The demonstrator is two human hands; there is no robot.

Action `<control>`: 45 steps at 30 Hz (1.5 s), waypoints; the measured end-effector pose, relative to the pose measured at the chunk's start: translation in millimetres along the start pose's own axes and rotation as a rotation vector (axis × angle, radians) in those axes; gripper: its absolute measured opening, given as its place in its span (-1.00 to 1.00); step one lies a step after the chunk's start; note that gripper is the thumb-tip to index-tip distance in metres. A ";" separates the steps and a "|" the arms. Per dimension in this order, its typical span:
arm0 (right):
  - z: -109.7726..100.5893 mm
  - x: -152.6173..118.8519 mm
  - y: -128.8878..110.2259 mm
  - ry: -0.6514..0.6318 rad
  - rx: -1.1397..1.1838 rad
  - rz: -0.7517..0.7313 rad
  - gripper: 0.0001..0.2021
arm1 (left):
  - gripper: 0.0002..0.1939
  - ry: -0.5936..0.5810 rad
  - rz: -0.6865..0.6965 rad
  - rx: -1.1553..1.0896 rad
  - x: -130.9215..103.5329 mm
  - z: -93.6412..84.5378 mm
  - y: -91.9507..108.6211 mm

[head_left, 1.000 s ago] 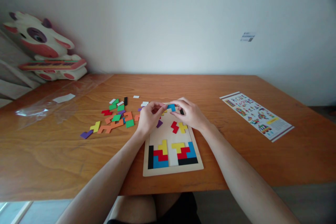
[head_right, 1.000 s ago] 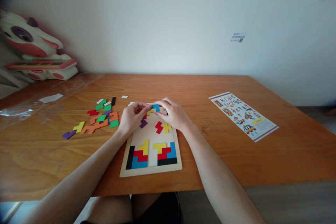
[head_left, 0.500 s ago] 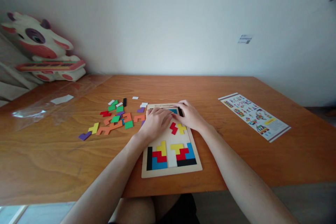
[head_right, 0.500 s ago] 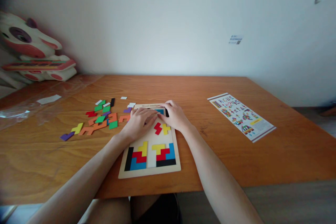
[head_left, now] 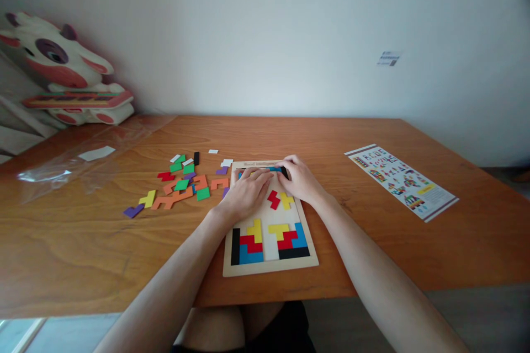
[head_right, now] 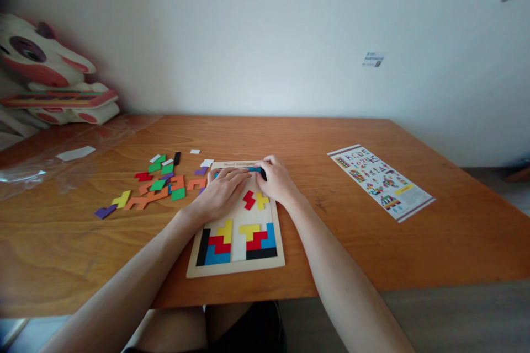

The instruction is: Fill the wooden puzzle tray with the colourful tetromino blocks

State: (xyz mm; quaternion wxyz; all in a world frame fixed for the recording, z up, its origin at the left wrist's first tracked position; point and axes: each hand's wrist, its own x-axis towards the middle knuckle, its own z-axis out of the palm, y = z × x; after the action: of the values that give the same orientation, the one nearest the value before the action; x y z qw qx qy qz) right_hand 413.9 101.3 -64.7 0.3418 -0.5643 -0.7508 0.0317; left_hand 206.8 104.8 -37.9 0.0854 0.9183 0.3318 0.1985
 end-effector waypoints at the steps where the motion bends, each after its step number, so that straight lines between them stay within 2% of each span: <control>1: -0.5 0.0 -0.5 -0.003 -0.001 -0.002 -0.80 | -0.60 -0.009 0.003 -0.005 0.1 -0.3 -0.1; 13: -0.1 0.3 -1.7 0.000 -0.012 0.019 -0.82 | -0.59 -0.017 -0.004 -0.009 -0.7 1.2 -0.7; 19: 0.5 0.3 -3.8 0.022 0.006 0.034 -0.84 | -0.62 0.027 -0.050 0.023 0.2 2.9 -0.3; 23: -6.4 3.4 -2.3 0.032 0.095 0.098 -0.82 | -0.65 0.079 -0.048 0.011 1.0 1.6 -0.9; 26: -14.9 6.4 0.8 0.040 0.182 0.158 -0.82 | -0.68 0.060 0.035 0.010 -0.4 -7.0 0.4; 31: -25.4 8.9 3.3 0.065 0.241 0.228 -0.81 | -0.63 -0.058 0.262 -0.054 -4.9 -21.3 3.8; 35: -35.3 7.9 1.1 -0.080 0.331 0.225 -0.78 | -0.64 -0.085 0.289 -0.141 -5.9 -19.9 3.2; 38: -45.8 6.2 -1.2 -0.315 0.478 0.214 -0.69 | -0.68 -0.085 0.289 -0.169 -5.2 -17.1 1.1; 41: -54.2 4.9 -4.6 -0.535 0.524 0.244 -0.55 | -0.71 -0.093 0.287 -0.184 -4.5 -16.1 -0.6; 45: -56.2 3.8 -8.9 -0.636 0.473 0.260 -0.46 | -0.71 -0.053 0.242 -0.218 -3.2 -14.5 -2.4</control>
State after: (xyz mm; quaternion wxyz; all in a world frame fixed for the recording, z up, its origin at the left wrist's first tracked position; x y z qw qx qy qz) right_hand 436.9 82.4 -16.1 0.2063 -0.5224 -0.7136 0.4187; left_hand 197.1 104.9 -26.5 0.1688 0.9417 0.1930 0.2179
